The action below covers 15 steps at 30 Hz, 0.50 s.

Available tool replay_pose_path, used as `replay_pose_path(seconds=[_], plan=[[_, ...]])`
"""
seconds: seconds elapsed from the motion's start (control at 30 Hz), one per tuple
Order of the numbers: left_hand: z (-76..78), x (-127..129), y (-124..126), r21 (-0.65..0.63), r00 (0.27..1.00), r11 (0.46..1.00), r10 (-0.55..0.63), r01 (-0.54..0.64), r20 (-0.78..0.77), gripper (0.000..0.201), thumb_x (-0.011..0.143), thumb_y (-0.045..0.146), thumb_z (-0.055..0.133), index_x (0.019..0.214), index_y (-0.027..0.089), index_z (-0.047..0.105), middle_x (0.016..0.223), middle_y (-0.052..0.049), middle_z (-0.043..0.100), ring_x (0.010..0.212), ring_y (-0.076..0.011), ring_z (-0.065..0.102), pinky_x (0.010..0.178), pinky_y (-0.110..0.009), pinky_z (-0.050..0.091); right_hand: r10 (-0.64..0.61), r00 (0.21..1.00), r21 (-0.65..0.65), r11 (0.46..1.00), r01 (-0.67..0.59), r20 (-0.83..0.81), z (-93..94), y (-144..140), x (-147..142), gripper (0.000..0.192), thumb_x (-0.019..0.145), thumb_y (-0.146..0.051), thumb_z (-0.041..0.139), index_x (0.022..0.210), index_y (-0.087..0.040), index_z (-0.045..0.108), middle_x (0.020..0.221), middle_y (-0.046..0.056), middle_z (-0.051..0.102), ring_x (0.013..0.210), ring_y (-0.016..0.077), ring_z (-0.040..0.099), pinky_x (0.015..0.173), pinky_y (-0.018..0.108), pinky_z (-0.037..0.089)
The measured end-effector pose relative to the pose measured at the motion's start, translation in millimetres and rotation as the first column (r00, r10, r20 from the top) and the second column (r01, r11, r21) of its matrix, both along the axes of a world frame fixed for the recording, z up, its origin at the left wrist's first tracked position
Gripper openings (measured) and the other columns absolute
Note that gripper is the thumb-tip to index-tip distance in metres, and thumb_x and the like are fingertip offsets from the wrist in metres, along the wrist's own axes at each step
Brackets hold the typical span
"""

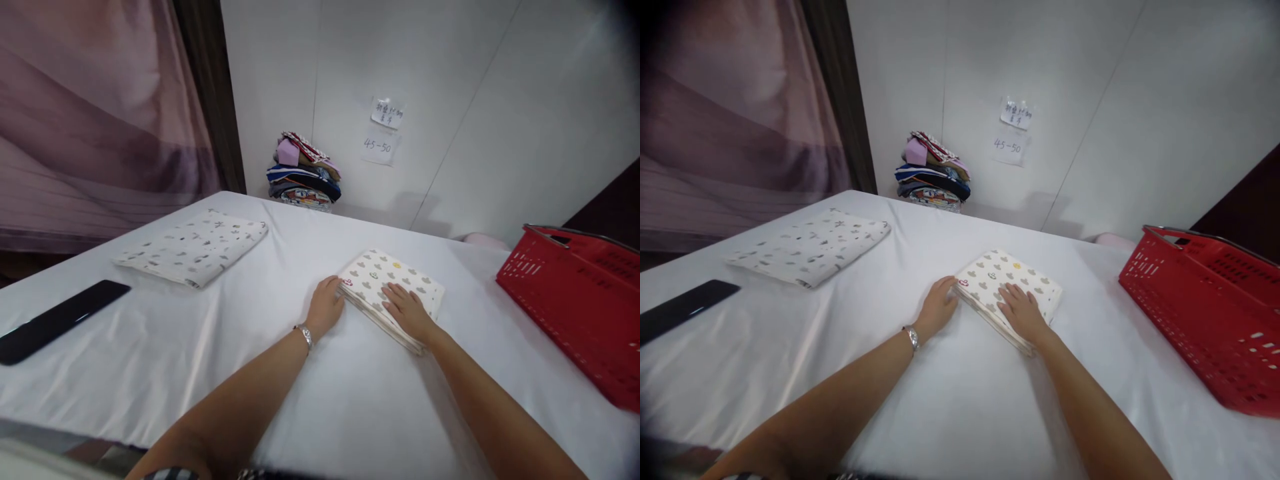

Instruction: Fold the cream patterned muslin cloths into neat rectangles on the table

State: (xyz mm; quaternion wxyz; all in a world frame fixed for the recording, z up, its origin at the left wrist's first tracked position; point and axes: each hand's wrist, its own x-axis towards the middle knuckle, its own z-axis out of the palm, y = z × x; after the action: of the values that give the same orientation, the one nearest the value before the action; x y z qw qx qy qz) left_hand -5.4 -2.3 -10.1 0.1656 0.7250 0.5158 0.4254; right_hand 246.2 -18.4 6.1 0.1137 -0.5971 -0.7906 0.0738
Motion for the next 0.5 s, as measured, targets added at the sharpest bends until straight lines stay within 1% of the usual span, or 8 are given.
replay_pose_path(seconds=[0.13,0.27,0.33,0.4,0.47,0.5], plan=[[0.6,-1,3,-0.023,0.997,0.999,0.04,-0.041,-0.063,0.041,0.077,0.013,0.051,0.118,0.018,0.053,0.128,-0.009,0.05,0.121,-0.0232,0.043,0.104,-0.043,0.035,0.002,1.0,0.016,1.0,-0.001,-0.013,-4.9,4,1,0.048,0.092,-0.05,0.027,0.134,-0.032,0.042,0.147,0.002,0.031,0.136,0.0238,0.023,0.108,0.051,0.017],[0.4,1,8,-0.081,0.995,0.995,0.056,-0.062,-0.081,0.041,0.08,0.019,0.051,0.121,0.017,0.051,0.124,-0.009,0.056,0.114,-0.0228,0.05,0.1,-0.04,0.039,-0.002,1.0,0.022,1.0,0.003,-0.022,-2.6,8,0,0.046,0.092,-0.048,0.029,0.133,-0.032,0.043,0.146,0.002,0.032,0.136,0.0243,0.024,0.108,0.052,0.017],[0.6,3,10,-0.123,0.993,0.988,0.078,-0.088,-0.09,0.042,0.082,0.023,0.051,0.123,0.017,0.051,0.122,-0.009,0.058,0.11,-0.0224,0.053,0.097,-0.037,0.04,-0.014,1.0,-0.021,1.0,0.014,-0.022,4.2,7,-1,0.047,0.092,-0.047,0.03,0.134,-0.03,0.042,0.147,0.002,0.031,0.137,0.0239,0.022,0.108,0.052,0.016],[1.9,5,11,-0.169,0.988,0.978,0.1,-0.119,-0.115,0.044,0.082,0.026,0.051,0.125,0.018,0.05,0.12,-0.009,0.059,0.108,-0.0219,0.055,0.096,-0.035,0.04,-0.028,0.999,-0.103,0.994,0.025,-0.027,14.8,4,-3,0.049,0.091,-0.048,0.031,0.134,-0.027,0.043,0.148,0.004,0.029,0.137,0.0237,0.021,0.109,0.051,0.015],[4.4,6,13,-0.206,0.983,0.97,0.101,-0.131,-0.152,0.046,0.083,0.027,0.05,0.128,0.019,0.048,0.119,-0.008,0.06,0.109,-0.0212,0.054,0.097,-0.033,0.038,-0.046,0.998,-0.171,0.984,0.039,-0.038,26.0,-4,-6,0.053,0.091,-0.05,0.03,0.134,-0.024,0.044,0.147,0.005,0.031,0.137,0.0235,0.021,0.109,0.048,0.016],[6.0,6,14,-0.22,0.981,0.966,0.098,-0.135,-0.169,0.047,0.082,0.026,0.05,0.129,0.02,0.047,0.12,-0.007,0.06,0.11,-0.0212,0.053,0.097,-0.032,0.037,-0.054,0.998,-0.182,0.982,0.046,-0.04,30.4,-10,-8,0.054,0.09,-0.051,0.029,0.134,-0.023,0.044,0.146,0.005,0.033,0.136,0.0234,0.023,0.11,0.047,0.016]])
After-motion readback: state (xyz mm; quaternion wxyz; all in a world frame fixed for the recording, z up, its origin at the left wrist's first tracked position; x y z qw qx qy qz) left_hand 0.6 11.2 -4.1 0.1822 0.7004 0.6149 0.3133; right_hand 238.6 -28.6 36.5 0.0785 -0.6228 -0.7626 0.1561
